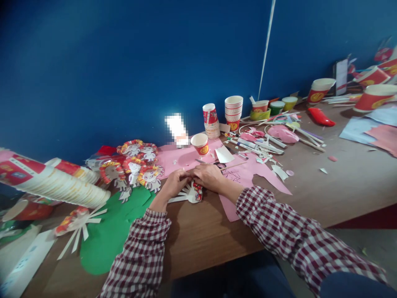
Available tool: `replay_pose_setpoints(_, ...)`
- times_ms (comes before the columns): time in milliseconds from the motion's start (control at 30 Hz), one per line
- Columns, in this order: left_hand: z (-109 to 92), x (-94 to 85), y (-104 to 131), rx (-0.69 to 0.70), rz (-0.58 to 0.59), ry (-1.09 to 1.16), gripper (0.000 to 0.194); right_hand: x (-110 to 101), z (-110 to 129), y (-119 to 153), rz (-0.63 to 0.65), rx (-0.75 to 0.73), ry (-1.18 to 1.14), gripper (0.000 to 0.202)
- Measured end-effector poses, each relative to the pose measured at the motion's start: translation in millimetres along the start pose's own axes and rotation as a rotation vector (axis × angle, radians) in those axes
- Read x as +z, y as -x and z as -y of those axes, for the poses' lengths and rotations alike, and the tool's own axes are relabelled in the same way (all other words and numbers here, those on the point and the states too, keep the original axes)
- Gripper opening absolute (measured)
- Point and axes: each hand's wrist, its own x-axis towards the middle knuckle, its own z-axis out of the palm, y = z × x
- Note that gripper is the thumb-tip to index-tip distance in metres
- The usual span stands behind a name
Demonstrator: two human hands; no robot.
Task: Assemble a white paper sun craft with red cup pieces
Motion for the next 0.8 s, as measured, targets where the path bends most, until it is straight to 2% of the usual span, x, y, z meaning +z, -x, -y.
replay_pose_setpoints(133,0.0,-1.7,0.6,0.039,-0.004,0.055,0.026,0.7,-3.1,-0.6,-0.03,-0.01,0.002,0.026)
replay_pose_setpoints(400,0.0,-3.0,-1.3,0.127,-0.014,-0.088,0.027,-1.7,-1.2,0.2,-0.047,-0.005,0.001,0.027)
replay_pose_setpoints(600,0.7,-1.7,-1.6,0.125,-0.029,-0.168,0.022,-5.3,1.4,0.8,-0.022,-0.007,-0.012,0.028)
replay_pose_setpoints(800,3.6,1.6,-2.2,0.104,-0.049,-0.126,0.016,-5.8,2.5,1.3,-0.025,-0.022,-0.007,0.03)
